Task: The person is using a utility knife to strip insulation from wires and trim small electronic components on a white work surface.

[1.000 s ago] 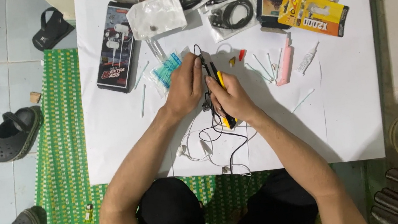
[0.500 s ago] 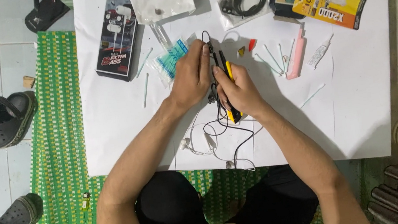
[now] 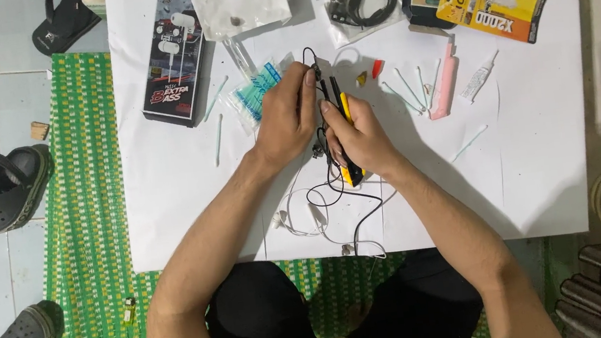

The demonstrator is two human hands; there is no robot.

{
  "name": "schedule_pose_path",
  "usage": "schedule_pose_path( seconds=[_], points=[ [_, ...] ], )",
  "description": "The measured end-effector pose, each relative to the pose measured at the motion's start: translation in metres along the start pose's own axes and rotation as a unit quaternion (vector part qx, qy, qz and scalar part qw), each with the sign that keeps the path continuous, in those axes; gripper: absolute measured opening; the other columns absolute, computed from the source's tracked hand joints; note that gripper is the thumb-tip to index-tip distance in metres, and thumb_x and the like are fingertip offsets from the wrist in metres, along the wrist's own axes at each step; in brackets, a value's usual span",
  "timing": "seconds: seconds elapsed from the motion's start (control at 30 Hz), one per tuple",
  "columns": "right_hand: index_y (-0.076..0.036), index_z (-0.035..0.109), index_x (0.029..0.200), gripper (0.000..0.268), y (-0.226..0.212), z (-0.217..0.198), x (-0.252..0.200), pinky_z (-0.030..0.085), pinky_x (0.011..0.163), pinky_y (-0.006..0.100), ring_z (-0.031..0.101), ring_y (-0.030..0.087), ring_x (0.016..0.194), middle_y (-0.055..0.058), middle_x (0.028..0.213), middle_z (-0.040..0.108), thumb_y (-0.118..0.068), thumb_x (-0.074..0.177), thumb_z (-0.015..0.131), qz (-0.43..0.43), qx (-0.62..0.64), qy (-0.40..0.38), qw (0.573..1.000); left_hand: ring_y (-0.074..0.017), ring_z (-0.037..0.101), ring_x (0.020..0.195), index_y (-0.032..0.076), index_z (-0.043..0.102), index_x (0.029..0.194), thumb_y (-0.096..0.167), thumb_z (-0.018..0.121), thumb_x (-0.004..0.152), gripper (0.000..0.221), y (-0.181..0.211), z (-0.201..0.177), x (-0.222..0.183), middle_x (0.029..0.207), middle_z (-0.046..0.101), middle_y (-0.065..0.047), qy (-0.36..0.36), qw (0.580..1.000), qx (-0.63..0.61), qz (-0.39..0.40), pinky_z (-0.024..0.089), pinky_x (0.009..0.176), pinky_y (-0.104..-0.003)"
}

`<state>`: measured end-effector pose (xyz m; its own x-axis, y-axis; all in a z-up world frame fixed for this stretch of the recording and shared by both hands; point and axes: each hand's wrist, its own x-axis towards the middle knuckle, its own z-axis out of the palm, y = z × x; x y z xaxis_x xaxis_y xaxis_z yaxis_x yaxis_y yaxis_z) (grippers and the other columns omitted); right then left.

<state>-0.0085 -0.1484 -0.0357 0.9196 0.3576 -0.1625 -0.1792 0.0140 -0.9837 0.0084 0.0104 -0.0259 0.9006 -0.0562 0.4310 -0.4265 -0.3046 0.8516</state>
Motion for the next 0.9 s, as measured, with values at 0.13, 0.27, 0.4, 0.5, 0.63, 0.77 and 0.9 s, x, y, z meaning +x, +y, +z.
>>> schedule_pose_path(
  seconds=[0.13, 0.27, 0.4, 0.5, 0.63, 0.77, 0.9],
  points=[
    [-0.005, 0.052, 0.081, 0.034, 0.001, -0.001, 0.004, 0.045, 0.031, 0.027, 0.053, 0.019, 0.029, 0.008, 0.045, 0.050, -0.020, 0.112, 0.049, -0.006, 0.004, -0.010, 1.000, -0.0248, 0.054, 0.050, 0.004, 0.057, 0.099, 0.013, 0.038, 0.110, 0.024, 0.000, -0.001, 0.002, 0.058, 0.049, -0.012, 0.006, 1.000, 0.021, -0.011, 0.043, 0.048, -0.035],
    [-0.005, 0.052, 0.079, 0.036, 0.006, -0.002, 0.003, 0.045, 0.030, 0.028, 0.054, 0.020, 0.029, 0.009, 0.044, 0.051, -0.019, 0.112, 0.049, -0.010, -0.002, -0.015, 1.000, -0.0206, 0.052, 0.051, 0.003, 0.058, 0.100, 0.012, 0.038, 0.110, 0.023, -0.002, 0.000, 0.000, 0.058, 0.049, -0.010, 0.010, 1.000, 0.007, -0.022, 0.043, 0.049, -0.033],
    [-0.005, 0.053, 0.078, 0.038, 0.006, -0.002, 0.002, 0.046, 0.031, 0.029, 0.054, 0.021, 0.029, 0.010, 0.044, 0.051, -0.020, 0.112, 0.050, -0.014, 0.001, -0.016, 1.000, -0.0194, 0.052, 0.052, 0.004, 0.058, 0.099, 0.012, 0.038, 0.111, 0.025, -0.004, 0.002, -0.001, 0.059, 0.049, -0.009, 0.013, 1.000, 0.010, -0.019, 0.043, 0.049, -0.032],
    [-0.004, 0.053, 0.077, 0.038, 0.005, -0.001, 0.002, 0.045, 0.030, 0.028, 0.054, 0.021, 0.028, 0.010, 0.043, 0.051, -0.019, 0.112, 0.048, -0.023, -0.005, -0.024, 0.999, -0.0185, 0.051, 0.052, 0.005, 0.059, 0.098, 0.014, 0.037, 0.111, 0.026, -0.006, 0.002, -0.002, 0.059, 0.049, -0.008, 0.010, 1.000, 0.012, -0.019, 0.044, 0.049, -0.030],
    [-0.004, 0.052, 0.077, 0.038, 0.002, 0.000, 0.002, 0.044, 0.030, 0.028, 0.053, 0.020, 0.028, 0.009, 0.043, 0.050, -0.018, 0.112, 0.048, -0.023, -0.005, -0.017, 1.000, -0.0202, 0.052, 0.051, 0.005, 0.059, 0.098, 0.014, 0.038, 0.111, 0.027, -0.009, 0.004, -0.003, 0.060, 0.050, -0.008, 0.003, 1.000, 0.014, -0.013, 0.045, 0.049, -0.032],
    [-0.004, 0.052, 0.077, 0.037, 0.004, 0.000, 0.002, 0.044, 0.029, 0.028, 0.053, 0.020, 0.027, 0.009, 0.043, 0.050, -0.017, 0.112, 0.048, -0.021, -0.003, -0.014, 1.000, -0.0204, 0.053, 0.048, 0.007, 0.058, 0.094, 0.016, 0.039, 0.110, 0.026, -0.010, 0.003, -0.002, 0.056, 0.048, -0.008, 0.007, 1.000, 0.022, -0.002, 0.044, 0.046, -0.031],
    [-0.004, 0.052, 0.078, 0.035, 0.001, 0.001, 0.003, 0.044, 0.029, 0.029, 0.053, 0.021, 0.027, 0.010, 0.042, 0.050, -0.015, 0.111, 0.046, -0.020, -0.008, -0.015, 1.000, -0.0215, 0.053, 0.047, 0.006, 0.059, 0.092, 0.014, 0.040, 0.109, 0.027, -0.008, 0.004, -0.003, 0.055, 0.050, -0.009, 0.019, 1.000, 0.020, 0.002, 0.043, 0.045, -0.031]
  ],
)
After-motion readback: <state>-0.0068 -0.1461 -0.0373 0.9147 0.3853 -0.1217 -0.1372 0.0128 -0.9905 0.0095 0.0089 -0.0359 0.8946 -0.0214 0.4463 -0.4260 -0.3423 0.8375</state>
